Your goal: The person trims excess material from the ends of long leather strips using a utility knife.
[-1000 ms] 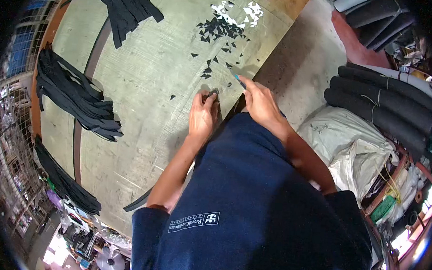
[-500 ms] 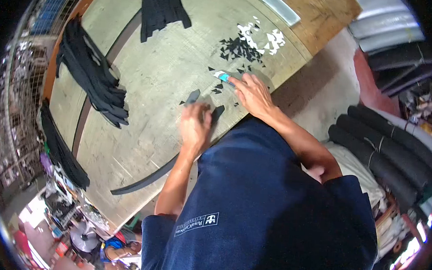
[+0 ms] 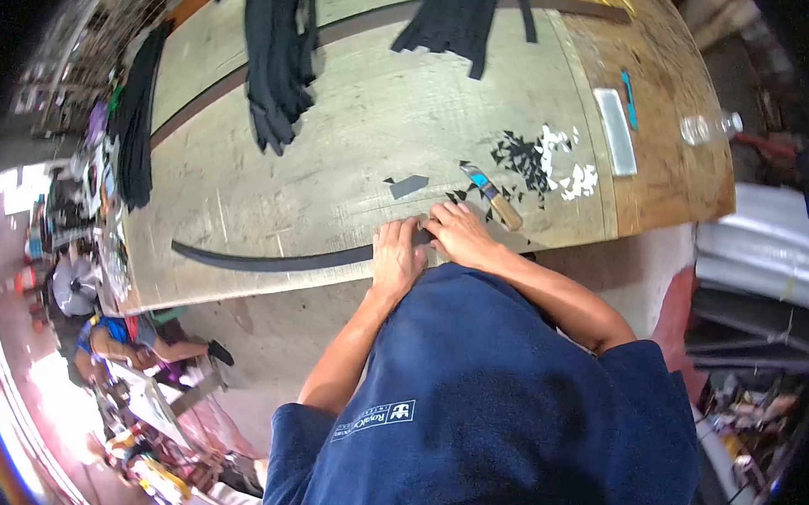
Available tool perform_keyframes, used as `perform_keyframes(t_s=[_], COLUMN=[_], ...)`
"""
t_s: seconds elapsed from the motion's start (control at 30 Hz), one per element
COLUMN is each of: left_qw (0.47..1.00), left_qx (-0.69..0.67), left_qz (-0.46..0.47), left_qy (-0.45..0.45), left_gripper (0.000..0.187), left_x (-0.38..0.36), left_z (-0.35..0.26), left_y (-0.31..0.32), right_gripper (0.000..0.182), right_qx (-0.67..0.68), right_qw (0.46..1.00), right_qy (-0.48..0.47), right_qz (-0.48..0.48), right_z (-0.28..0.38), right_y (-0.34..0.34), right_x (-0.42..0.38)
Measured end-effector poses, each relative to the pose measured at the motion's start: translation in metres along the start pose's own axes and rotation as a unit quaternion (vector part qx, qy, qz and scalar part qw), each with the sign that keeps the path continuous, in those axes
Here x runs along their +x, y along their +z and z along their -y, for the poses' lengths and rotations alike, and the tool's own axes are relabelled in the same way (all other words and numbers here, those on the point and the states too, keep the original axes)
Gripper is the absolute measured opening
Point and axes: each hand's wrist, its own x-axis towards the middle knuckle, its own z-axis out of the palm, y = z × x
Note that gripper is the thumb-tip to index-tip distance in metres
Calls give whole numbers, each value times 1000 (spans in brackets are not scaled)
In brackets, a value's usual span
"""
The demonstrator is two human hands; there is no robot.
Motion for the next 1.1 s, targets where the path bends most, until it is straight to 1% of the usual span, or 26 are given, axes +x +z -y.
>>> perform_keyframes(t_s=[0.07,0.1,0.13,0.2,0.23,0.33,0.37,0.4,0.47,0.5,0.53,0.57,0.6,0.63,0.67,0.73,0.77,0.8,0.83,0.87,0.9,0.93,0.97,1.0,1.03,1.1], left_qw=[996,992,984,946,925,868,855,841,725,655,579,540,501,500,486,420,393,377,430,481,529,557,575,592,645,672], left_qx=[-6,6,20,-96,-145,-245,-278,-310,-495,-580,-650,-687,-723,-701,-710,-749,-762,-784,-782,-776,-770,-766,-762,-757,-712,-686], left_qz=[-81,-89,-125,-111,-110,-90,-104,-116,-100,-88,-95,-99,-101,-187,-234,-336,-371,-371,-342,-311,-268,-222,-212,-202,-215,-225], left_qy=[-34,-93,-128,-289,-333,-422,-426,-428,-468,-477,-484,-476,-465,-474,-452,-388,-357,-324,-295,-265,-235,-231,-210,-188,-174,-162], left_gripper=[46,43,31,21,22,28,31,34,41,45,54,53,53,45,34,28,23,18,17,15,15,18,19,20,22,26], left_x=[-10,-21,-31,-52,-61,-77,-82,-81,-78,-74,-72,-78,-81,-73,-71,-61,-57,-49,-46,-43,-39,-39,-38,-35,-36,-36], left_z=[-11,-11,-9,-9,-12,-5,4,3,5,3,1,4,8,-8,-6,-3,2,-9,-13,-17,-21,-18,-24,-31,-28,-16], left_y=[-8,-9,-7,-2,0,21,38,38,34,25,16,16,17,-1,-12,-40,-53,-85,-105,-122,-137,-143,-154,-162,-165,-174], right_gripper=[24,25,22,22,26,23,17,13,22,28,34,29,27,27,26,26,24,23,30,41,49,48,46,40,35,28], right_qx=[-8,-15,-38,-43,-46,-94,-112,-86,43,160,275,341,352,391,376,351,382,412,552,615,682,651,621,636,649,673], right_qw=[998,996,995,990,990,982,975,972,932,901,853,811,811,813,819,802,808,812,749,700,611,627,641,649,657,654], right_qy=[12,15,-13,23,26,12,0,-2,74,91,109,147,134,105,69,49,70,92,92,120,101,120,139,120,99,90], right_qz=[61,91,88,129,134,166,191,217,352,394,431,453,448,419,428,480,442,403,354,342,390,410,430,401,371,333], right_z=[6,9,7,6,13,16,16,16,15,15,16,20,28,30,35,54,64,72,78,89,111,131,152,175,196,228], right_y=[-6,-10,-4,1,-8,-9,-9,-13,-20,-21,-21,-20,-21,-8,-4,-11,-16,-19,-20,-22,-43,-58,-66,-68,-71,-93], right_x=[6,11,14,18,24,34,36,40,49,55,58,55,52,44,43,56,65,75,92,112,137,161,182,200,216,246])
